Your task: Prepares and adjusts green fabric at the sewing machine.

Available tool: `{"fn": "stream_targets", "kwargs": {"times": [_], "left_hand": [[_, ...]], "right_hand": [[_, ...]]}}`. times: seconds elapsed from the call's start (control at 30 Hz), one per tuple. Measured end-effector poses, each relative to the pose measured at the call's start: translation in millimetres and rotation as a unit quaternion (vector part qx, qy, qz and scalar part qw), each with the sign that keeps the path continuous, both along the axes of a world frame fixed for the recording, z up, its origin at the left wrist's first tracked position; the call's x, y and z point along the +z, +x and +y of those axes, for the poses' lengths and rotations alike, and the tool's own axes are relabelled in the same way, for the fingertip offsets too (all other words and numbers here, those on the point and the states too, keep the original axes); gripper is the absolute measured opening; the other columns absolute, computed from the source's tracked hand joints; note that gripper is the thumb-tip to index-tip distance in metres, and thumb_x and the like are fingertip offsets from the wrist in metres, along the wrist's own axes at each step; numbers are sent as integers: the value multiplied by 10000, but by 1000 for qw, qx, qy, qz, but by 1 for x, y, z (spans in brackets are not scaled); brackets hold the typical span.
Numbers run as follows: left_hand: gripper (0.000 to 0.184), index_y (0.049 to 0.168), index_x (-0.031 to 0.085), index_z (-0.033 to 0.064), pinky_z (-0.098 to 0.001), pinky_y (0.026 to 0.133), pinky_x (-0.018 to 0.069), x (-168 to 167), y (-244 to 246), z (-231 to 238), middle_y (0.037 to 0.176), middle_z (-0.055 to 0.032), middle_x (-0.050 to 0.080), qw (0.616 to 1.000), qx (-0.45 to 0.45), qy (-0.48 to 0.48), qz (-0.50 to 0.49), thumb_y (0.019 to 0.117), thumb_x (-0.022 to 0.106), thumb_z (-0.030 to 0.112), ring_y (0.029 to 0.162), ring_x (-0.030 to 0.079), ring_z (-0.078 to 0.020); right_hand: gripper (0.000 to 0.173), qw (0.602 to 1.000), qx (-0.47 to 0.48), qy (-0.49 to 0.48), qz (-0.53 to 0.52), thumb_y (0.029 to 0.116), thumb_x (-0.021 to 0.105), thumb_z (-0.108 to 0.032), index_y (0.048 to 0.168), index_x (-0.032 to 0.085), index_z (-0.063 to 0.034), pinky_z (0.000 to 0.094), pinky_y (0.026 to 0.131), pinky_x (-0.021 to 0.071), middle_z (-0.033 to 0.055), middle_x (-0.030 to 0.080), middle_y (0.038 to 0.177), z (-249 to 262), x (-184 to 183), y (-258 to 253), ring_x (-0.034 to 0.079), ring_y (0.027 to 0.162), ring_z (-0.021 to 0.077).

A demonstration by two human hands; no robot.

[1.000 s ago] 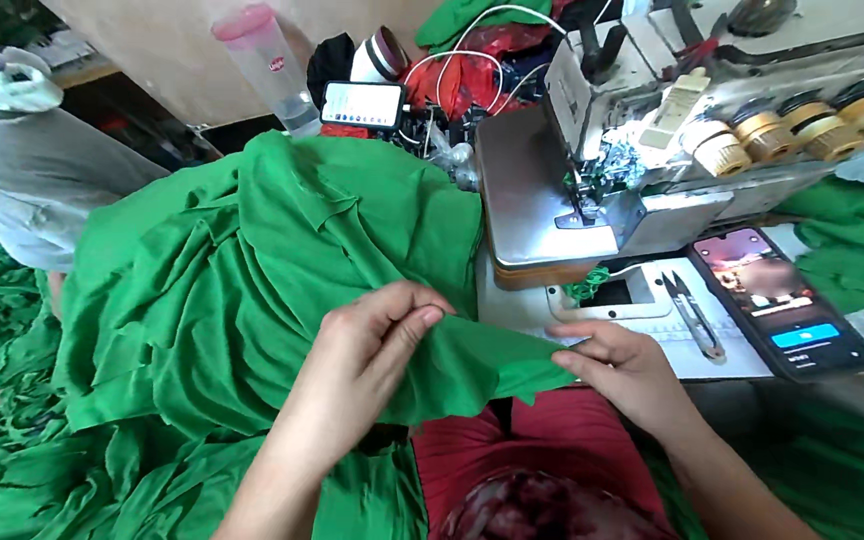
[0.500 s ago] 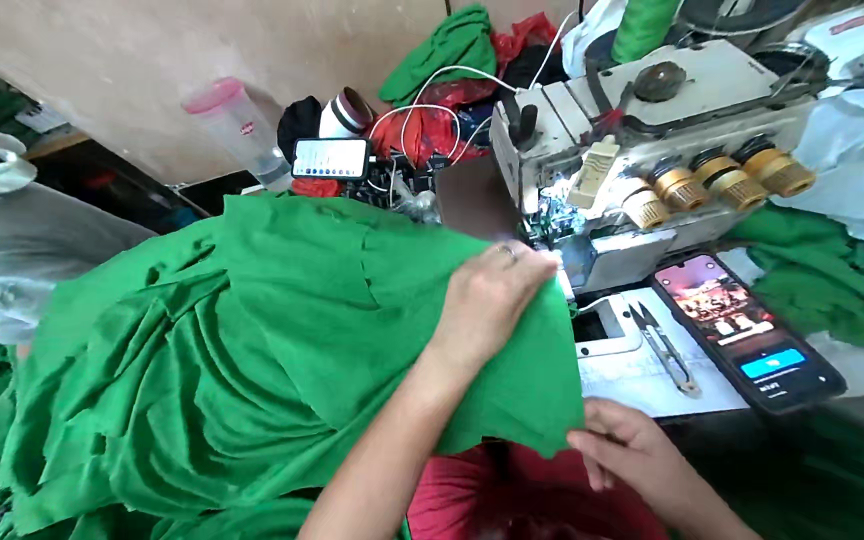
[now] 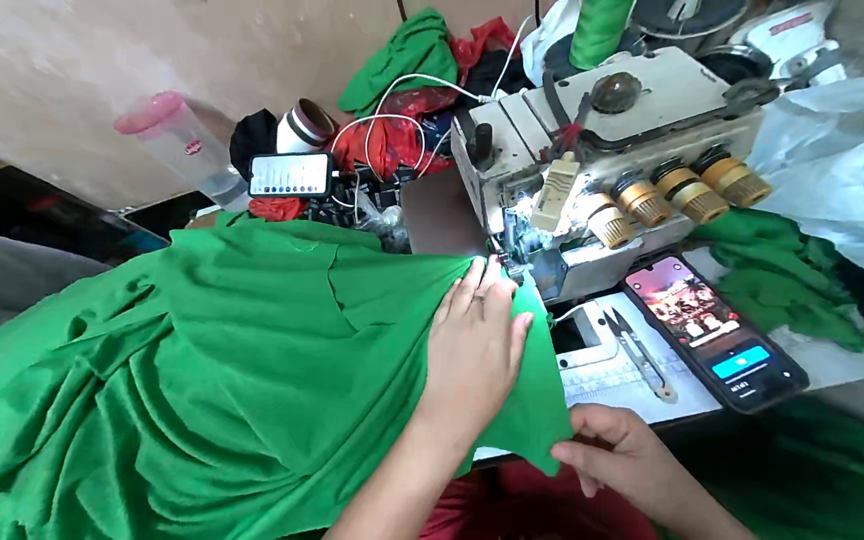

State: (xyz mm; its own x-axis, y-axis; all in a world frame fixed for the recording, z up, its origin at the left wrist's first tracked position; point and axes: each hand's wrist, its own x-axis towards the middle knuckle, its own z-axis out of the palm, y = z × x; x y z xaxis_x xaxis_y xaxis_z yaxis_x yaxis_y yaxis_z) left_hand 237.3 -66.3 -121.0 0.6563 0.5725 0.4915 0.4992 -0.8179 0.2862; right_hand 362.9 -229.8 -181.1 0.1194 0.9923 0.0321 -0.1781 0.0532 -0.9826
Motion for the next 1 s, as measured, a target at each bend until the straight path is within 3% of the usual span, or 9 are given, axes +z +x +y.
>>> {"fn": "stream_targets", "kwargs": {"times": [0.1,0.23,0.4,0.5,0.63,0.7,0.87,0.93,1.0], "left_hand": [[208,1017,677,50,-469,1101,468,-2,-15,-11,1197,-133,721,994,-87,-17,-65,1036,550,215,1267,621,-316],[198,997,638,76,-405,1120,451,-10,-24,-12,1092,-105,716,982,-171,-6,-75,1057,529,230,1230,633,-261],[200,1030,705,55,-422,1034,519,11,-21,17,1153,-120,723,986,-152,-65,-15,1026,550,180,1211,652,-273],[241,1053,722,50,-413,1054,505,15,-15,41,1191,-111,718,986,-139,-92,-1,1030,540,205,1244,634,-249],[169,1034,722,55,-432,942,552,14,-4,67,1083,-109,719,995,-100,-28,-11,978,622,180,1105,675,-264],[217,1076,720,50,-488,932,544,14,-1,72,1124,-123,714,998,-61,-10,0,981,626,220,1125,663,-306],[474,1430,594,73,-569,1036,423,14,-5,57,1492,-121,558,994,68,-10,82,1055,475,337,1361,511,-367],[523,1436,577,36,-579,1046,419,15,-11,43,1492,-173,547,987,120,1,106,1061,452,379,1362,514,-389],[580,1355,626,-14,-575,977,469,15,-22,26,1366,-214,634,981,162,32,98,1022,498,444,1255,600,-406]], "right_hand": [[203,1000,-20,-7,6,904,728,-114,1059,607,-164,116,485,491,-135,707,778,13,8,-4,597,565,-69],[256,995,-84,41,-20,879,741,-90,1005,543,-191,123,467,488,-149,686,739,43,18,4,590,535,-64],[161,974,-127,144,-121,955,638,-50,1093,720,-30,126,559,539,-66,741,941,79,26,16,627,650,-56],[271,959,-133,165,-190,1022,541,-84,1214,682,46,150,568,561,8,756,989,87,22,19,663,682,-24],[354,953,-120,154,-230,1023,542,-110,1330,601,58,148,557,550,0,751,936,83,17,16,654,663,-24],[385,953,-110,148,-241,1020,551,-125,1362,568,52,147,569,555,-18,749,906,78,17,15,661,667,-23],[281,946,-110,176,-250,1022,550,-137,1239,646,13,115,577,534,-39,734,853,70,22,11,634,655,-54],[232,941,-103,199,-252,1029,561,-154,1179,682,-24,103,598,532,-38,739,879,69,23,9,638,686,-64],[197,936,-101,225,-252,1022,586,-164,1103,718,-42,97,609,532,-16,746,967,69,22,7,632,707,-71]]}}
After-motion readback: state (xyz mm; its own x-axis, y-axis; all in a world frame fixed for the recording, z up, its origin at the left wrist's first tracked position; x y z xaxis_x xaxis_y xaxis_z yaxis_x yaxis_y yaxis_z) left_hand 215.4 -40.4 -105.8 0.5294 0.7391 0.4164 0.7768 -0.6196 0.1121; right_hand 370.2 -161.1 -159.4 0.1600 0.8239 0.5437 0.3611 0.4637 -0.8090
